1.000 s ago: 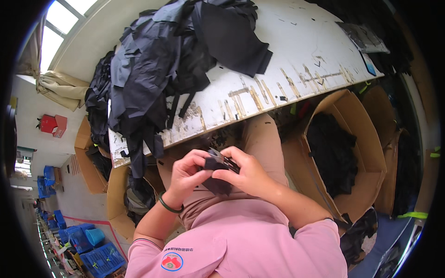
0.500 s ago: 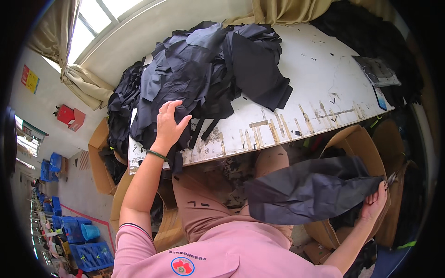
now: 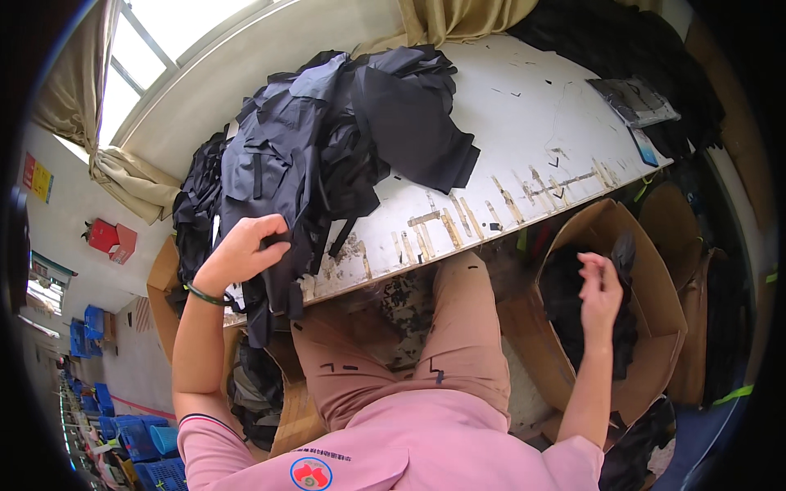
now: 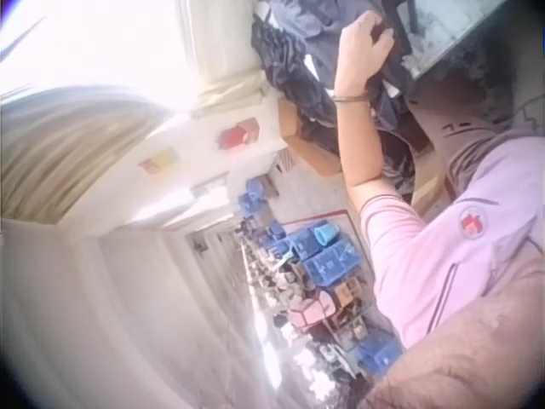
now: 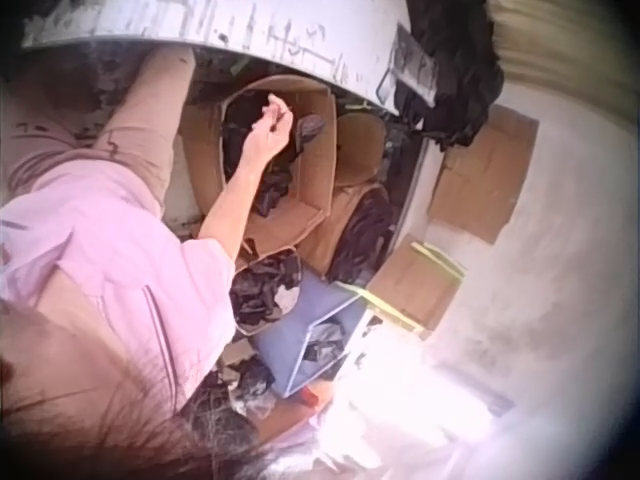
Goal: Trimming excess material from black fabric pieces using scissors.
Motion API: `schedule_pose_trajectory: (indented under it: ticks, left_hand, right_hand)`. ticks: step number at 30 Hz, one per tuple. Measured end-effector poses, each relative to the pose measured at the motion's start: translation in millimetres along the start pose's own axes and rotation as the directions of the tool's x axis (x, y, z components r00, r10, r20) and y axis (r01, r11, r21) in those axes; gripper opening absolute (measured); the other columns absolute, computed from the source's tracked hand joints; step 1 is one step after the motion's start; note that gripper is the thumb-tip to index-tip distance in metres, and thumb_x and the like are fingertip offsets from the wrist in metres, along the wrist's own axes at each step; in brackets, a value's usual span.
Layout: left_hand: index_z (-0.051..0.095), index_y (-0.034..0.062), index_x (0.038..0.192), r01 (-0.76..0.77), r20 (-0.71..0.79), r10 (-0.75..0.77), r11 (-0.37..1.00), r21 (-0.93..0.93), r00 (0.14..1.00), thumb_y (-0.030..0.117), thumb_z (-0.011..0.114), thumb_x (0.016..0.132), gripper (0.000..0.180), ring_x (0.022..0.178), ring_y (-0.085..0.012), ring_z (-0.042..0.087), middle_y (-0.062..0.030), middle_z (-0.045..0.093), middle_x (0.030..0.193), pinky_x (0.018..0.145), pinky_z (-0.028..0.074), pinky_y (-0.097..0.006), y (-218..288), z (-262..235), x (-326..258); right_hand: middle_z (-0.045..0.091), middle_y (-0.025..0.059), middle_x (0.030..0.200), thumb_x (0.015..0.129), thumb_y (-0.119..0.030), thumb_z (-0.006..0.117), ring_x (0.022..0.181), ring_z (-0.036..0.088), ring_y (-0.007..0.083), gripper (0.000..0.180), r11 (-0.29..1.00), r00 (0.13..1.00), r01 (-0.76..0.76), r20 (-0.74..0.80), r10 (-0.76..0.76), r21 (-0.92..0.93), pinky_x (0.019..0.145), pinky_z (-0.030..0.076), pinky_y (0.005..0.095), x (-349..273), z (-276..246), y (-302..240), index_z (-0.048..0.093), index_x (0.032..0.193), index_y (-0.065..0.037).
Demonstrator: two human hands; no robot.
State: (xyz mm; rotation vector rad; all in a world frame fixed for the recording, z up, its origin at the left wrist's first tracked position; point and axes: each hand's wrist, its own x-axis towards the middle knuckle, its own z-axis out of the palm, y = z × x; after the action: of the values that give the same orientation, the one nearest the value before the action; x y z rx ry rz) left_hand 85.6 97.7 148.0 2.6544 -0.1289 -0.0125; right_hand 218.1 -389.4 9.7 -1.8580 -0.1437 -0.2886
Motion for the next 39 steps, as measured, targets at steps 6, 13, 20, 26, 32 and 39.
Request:
schedule_pose_trajectory:
  ticks: [6,13,20,26,32,39]
  left_hand:
    - [0.055,-0.0018,0.09,-0.075,0.456,0.356,0.847,-0.526,0.816,0.009,0.063,0.083,0.016,0.061,-0.0203,0.049,-0.0118,0.053,0.07,0.057,0.041,-0.032,79.8,-6.6,-25.1]
    - [0.059,-0.0037,0.097,0.077,0.531,0.49,0.681,-0.728,0.691,0.009,0.065,0.087,0.017,0.071,-0.0085,0.052,-0.007,0.061,0.077,0.063,0.043,-0.026,74.2,21.4,-40.8]
    - [0.06,0.0007,0.102,0.036,-0.266,-0.342,0.671,-0.74,0.901,0.003,0.061,0.089,0.013,0.07,-0.0011,0.046,0.0043,0.055,0.08,0.066,0.038,-0.016,21.0,78.2,-38.8]
    - [0.041,0.0017,0.133,-0.014,-0.068,-0.355,0.153,-0.988,0.932,0.058,0.052,0.089,0.072,0.109,-0.0167,0.054,-0.0077,0.058,0.12,0.095,0.04,-0.034,-8.8,144.9,-93.3]
    - [0.043,0.0011,0.131,-0.051,-0.122,-0.49,0.156,-0.986,0.863,0.019,0.07,0.083,0.058,0.111,-0.0162,0.053,-0.0062,0.058,0.12,0.099,0.038,-0.031,21.2,169.4,-103.2]
    - [0.047,0.0025,0.125,-0.137,-0.329,-0.666,0.324,-0.936,0.67,0.002,0.059,0.089,0.038,0.089,-0.0093,0.058,-0.0059,0.064,0.099,0.082,0.043,-0.022,-4.5,128.9,-120.2]
  right_hand:
    - [0.063,0.0115,0.118,0.08,-0.013,0.073,0.094,0.063,0.0176,0.037,0.814,0.527,0.254,0.631,-0.569,0.522,0.071,0.048,0.0267,-36.1,136.4,-142.6,0.063,0.114,-0.001]
    - [0.062,0.0089,0.079,0.081,-0.017,0.075,0.069,0.059,0.0207,0.026,0.808,0.047,-0.142,0.82,-0.571,0.571,0.061,0.044,0.0303,-84.1,158.1,-151.4,0.062,0.097,-0.001]
    - [0.049,-0.0047,0.074,0.086,-0.008,0.07,0.064,0.041,0.0019,0.015,0.618,0.563,-0.566,0.804,-0.193,0.545,0.054,0.032,0.0208,-106.0,161.5,-102.7,0.058,0.079,-0.003]
    - [0.048,-0.0087,0.065,0.084,-0.008,0.073,0.046,0.034,-0.0007,0.016,0.363,0.551,-0.81,0.809,0.204,0.46,0.038,0.021,0.019,-95.2,161.8,-90.8,0.057,0.08,-0.012]
    - [0.047,-0.0072,0.066,0.082,-0.009,0.075,0.056,0.037,0.0019,0.015,0.769,0.667,-0.522,0.738,0.101,0.368,0.05,0.031,0.0187,-109.2,182.2,-96.6,0.06,0.081,-0.006]
    - [0.049,-0.0036,0.073,0.078,-0.004,0.075,0.059,0.036,0.0033,0.015,0.886,0.698,-0.18,0.69,-0.19,0.426,0.054,0.031,0.0203,-98.3,181.5,-104.8,0.06,0.082,-0.002]
